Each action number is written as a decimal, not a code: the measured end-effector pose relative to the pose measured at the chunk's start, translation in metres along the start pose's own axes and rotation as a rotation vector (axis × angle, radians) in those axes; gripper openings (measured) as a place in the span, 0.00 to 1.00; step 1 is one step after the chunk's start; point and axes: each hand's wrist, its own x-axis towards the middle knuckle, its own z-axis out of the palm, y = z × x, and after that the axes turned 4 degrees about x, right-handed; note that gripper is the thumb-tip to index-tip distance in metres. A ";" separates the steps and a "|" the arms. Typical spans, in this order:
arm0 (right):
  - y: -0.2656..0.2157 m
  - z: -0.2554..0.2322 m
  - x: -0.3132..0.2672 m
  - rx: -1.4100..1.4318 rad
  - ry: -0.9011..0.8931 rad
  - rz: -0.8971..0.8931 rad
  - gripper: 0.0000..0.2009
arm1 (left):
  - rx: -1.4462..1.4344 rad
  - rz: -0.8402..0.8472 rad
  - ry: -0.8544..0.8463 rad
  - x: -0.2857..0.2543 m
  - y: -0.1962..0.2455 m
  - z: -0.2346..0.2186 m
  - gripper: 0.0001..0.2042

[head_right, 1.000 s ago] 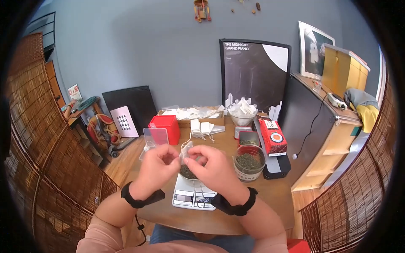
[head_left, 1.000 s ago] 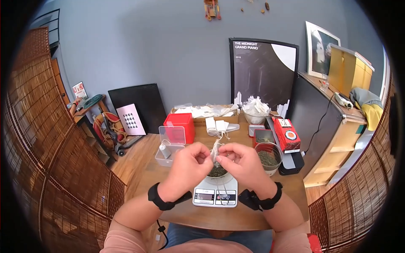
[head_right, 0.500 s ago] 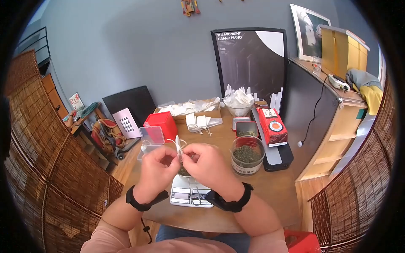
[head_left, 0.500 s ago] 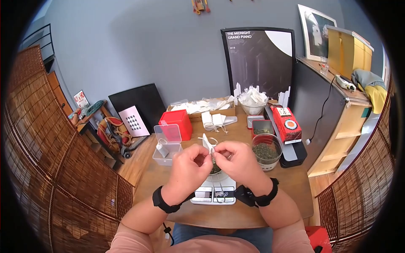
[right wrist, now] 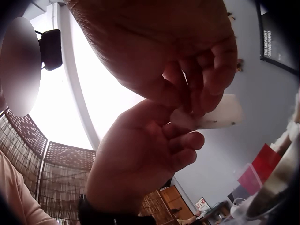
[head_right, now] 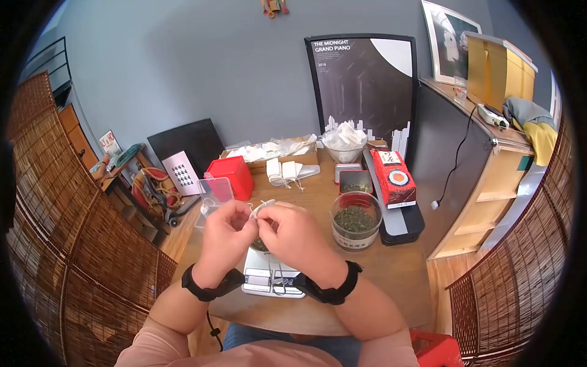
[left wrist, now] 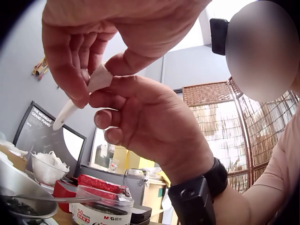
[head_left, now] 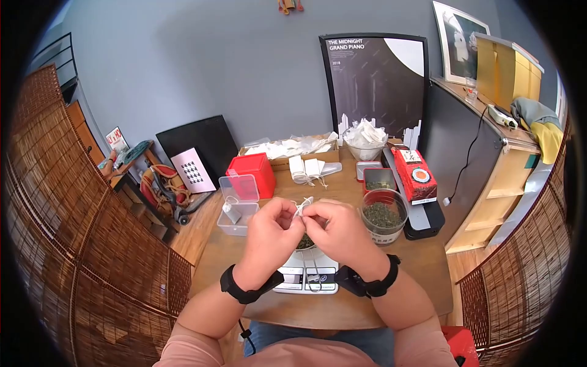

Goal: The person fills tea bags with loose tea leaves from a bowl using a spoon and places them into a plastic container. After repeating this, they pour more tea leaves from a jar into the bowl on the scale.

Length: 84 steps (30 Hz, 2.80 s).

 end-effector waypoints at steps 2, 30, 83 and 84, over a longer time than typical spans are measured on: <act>-0.002 -0.001 0.000 -0.036 0.003 -0.001 0.04 | 0.023 -0.001 0.029 0.001 0.002 0.002 0.05; 0.008 0.001 -0.003 -0.281 0.044 -0.083 0.06 | -0.067 -0.026 0.063 -0.003 -0.011 0.014 0.07; -0.009 -0.009 0.001 0.028 -0.433 0.261 0.08 | 0.378 0.548 0.254 0.007 -0.043 0.018 0.14; -0.008 -0.009 0.001 0.069 -0.424 0.235 0.08 | 0.378 0.547 0.252 0.006 -0.042 0.017 0.14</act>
